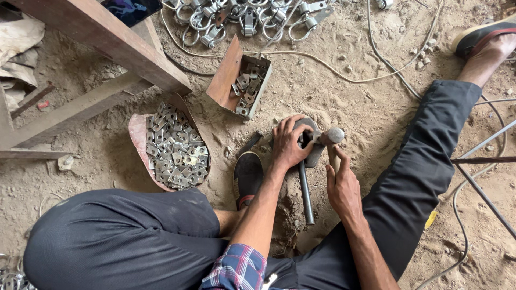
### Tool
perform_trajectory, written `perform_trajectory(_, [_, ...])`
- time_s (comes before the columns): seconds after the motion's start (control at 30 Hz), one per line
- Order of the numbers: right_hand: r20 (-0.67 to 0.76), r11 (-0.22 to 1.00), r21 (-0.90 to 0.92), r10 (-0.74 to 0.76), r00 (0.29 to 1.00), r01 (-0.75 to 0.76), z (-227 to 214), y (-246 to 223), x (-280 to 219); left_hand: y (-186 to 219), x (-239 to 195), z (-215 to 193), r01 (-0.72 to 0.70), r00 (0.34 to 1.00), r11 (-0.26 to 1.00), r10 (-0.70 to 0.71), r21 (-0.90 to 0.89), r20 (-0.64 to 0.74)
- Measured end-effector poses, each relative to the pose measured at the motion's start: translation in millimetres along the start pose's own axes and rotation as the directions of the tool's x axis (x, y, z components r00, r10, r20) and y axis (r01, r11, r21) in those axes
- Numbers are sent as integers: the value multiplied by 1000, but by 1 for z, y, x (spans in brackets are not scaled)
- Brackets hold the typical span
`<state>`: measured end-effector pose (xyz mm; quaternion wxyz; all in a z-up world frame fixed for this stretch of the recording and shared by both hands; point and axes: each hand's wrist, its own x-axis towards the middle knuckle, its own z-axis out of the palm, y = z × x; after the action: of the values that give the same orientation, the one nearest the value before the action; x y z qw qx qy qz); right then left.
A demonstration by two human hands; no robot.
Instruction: The person sits on a dirt floor and uses a hammer to strike metal brackets against a heavy metal base, straightening the parts and placing them into a pile.
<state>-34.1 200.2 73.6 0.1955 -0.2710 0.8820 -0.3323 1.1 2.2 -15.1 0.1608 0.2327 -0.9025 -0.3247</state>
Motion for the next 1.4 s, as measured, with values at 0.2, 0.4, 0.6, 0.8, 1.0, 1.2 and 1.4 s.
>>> perform_trajectory(0.2, [-17,1000,28,7,1000,-7,-2,-7,1,2,2,-11,-24,999,1000,24,-1,39])
perform_trajectory(0.4, [-158,982,131,-114,981,135,-1,1,0,0,6,-11,1,999,1000,-1,-8,54])
perform_trajectory(0.6, [-278,976,101,-159,947,193,-8,-5,-5,2,1,-8,-73,985,982,44,-172,-169])
perform_trajectory(0.8, [-70,989,-30,-146,987,145,-2,-23,2,10,0,-18,-10,977,985,-27,-173,-209])
perform_trajectory(1.0, [-5,994,-7,-109,994,109,2,-16,8,17,-1,-21,-39,971,982,-7,-186,-240])
perform_trajectory(1.2, [-23,996,9,-92,995,92,8,-8,6,17,0,-21,-47,974,981,3,-187,-228])
perform_trajectory(1.4, [-179,972,23,-224,958,232,4,-8,-3,12,-3,-19,-24,977,971,-27,-236,-210])
